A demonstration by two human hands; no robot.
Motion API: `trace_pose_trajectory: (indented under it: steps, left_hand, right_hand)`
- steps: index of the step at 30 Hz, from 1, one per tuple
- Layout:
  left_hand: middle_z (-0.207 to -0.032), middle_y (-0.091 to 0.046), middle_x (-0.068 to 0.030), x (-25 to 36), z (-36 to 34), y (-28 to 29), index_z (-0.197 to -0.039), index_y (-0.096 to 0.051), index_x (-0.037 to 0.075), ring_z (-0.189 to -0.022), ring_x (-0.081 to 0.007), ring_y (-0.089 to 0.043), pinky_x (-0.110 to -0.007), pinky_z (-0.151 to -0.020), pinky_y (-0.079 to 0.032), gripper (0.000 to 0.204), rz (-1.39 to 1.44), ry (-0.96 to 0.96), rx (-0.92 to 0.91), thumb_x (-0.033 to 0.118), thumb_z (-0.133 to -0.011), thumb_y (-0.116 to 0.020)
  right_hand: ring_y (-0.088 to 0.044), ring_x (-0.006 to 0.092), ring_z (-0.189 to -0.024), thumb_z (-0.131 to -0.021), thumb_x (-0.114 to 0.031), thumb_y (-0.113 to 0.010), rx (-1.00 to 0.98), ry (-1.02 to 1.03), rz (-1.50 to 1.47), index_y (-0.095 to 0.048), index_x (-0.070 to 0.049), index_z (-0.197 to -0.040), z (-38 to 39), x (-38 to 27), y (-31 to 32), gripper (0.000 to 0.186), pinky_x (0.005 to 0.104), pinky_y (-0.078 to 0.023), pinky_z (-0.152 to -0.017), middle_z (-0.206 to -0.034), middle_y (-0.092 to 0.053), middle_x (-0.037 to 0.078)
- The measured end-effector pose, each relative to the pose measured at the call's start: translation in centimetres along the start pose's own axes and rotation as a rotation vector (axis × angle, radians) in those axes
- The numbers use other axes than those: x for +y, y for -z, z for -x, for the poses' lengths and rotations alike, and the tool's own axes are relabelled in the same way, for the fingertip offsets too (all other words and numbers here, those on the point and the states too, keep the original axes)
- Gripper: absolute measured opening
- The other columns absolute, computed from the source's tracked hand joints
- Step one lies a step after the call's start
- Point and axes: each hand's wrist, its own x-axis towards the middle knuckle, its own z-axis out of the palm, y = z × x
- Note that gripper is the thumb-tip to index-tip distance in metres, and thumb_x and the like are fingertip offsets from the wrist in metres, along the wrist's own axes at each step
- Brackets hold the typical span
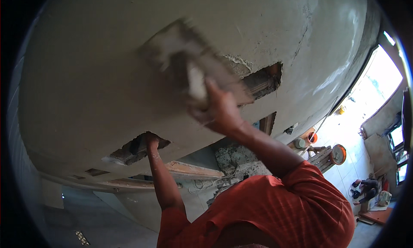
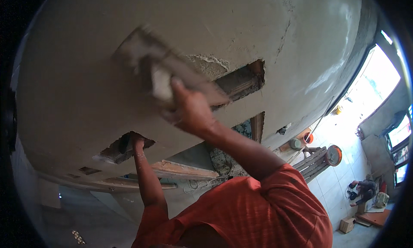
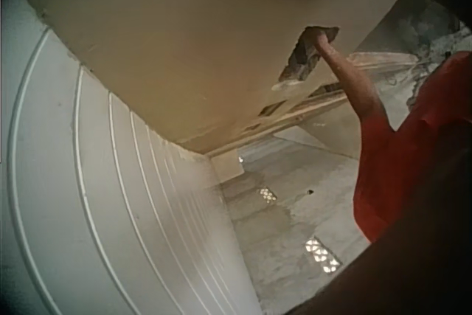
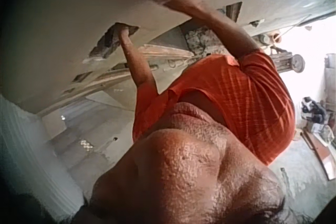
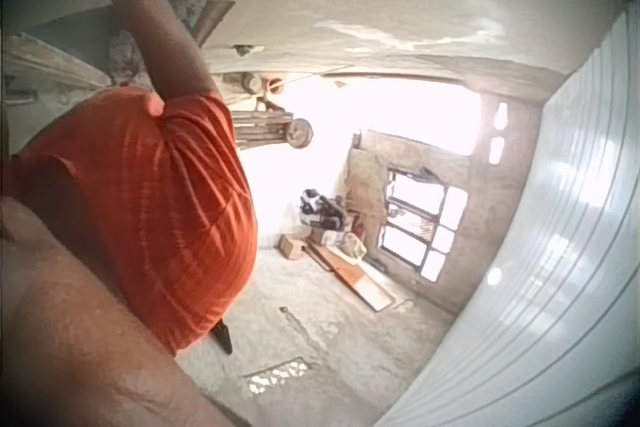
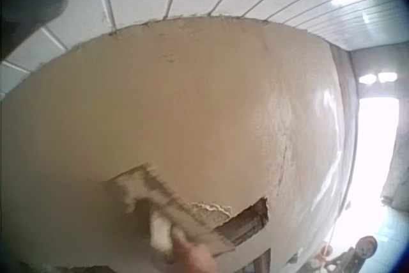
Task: The person smooths plaster onto a wall and around wall openings using a float, scoops more plaster mixture from a bucket onto the float, and applies it to the wall edges.
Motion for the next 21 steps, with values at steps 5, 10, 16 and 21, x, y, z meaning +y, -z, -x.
trace_pose_trajectory:
  steps: [5, 10, 16, 21]
  left_hand:
    - [-0.123, -0.065, -0.0179, 0.4, -0.4, -0.6, -0.120, -0.064, 0.003, -0.117, -0.0351, -0.059, -0.043, -0.100, -0.044, 0.039, 0.150, 0.087, -0.005, 0.026, -0.090, -0.055]
    - [-0.131, -0.059, -0.0185, -8.8, 0.2, -4.4, -0.128, -0.056, 0.001, -0.122, -0.0340, -0.055, -0.042, -0.104, -0.041, 0.047, 0.171, 0.108, -0.044, 0.032, -0.092, -0.056]
    - [-0.149, -0.045, -0.0143, -14.3, -1.0, -4.4, -0.144, -0.040, 0.002, -0.134, -0.0284, -0.045, -0.038, -0.112, -0.034, 0.063, -0.034, 0.185, -0.226, 0.037, -0.094, -0.057]
    - [-0.142, -0.051, -0.0194, -9.3, -1.1, -6.2, -0.136, -0.049, 0.001, -0.131, -0.0331, -0.047, -0.042, -0.110, -0.036, 0.059, 0.070, 0.062, -0.085, 0.039, -0.093, -0.058]
  right_hand:
    - [-0.068, 0.0204, -0.094, -0.077, -0.008, -0.077, 0.340, 0.003, -0.209, -0.050, 0.002, -0.125, -0.8, 4.7, 7.8, 0.056, 0.0346, -0.058, -0.080, -0.108, -0.069, 0.015]
    - [-0.066, 0.0195, -0.090, -0.077, -0.008, -0.077, 0.472, -0.071, -0.201, -0.054, 0.000, -0.123, -1.0, 9.9, 15.7, 0.053, 0.0346, -0.055, -0.079, -0.103, -0.067, 0.010]
    - [-0.064, 0.0155, -0.069, -0.081, -0.008, -0.070, 0.668, -0.165, -0.397, -0.058, 0.001, -0.114, -0.3, 18.3, 26.9, 0.037, 0.0285, -0.053, -0.062, -0.089, -0.067, 0.007]
    - [-0.064, 0.0186, -0.071, -0.081, -0.015, -0.064, 0.760, -0.181, -0.240, -0.061, 0.000, -0.107, 2.5, 18.8, 29.4, 0.030, 0.0281, -0.051, -0.060, -0.084, -0.066, 0.008]
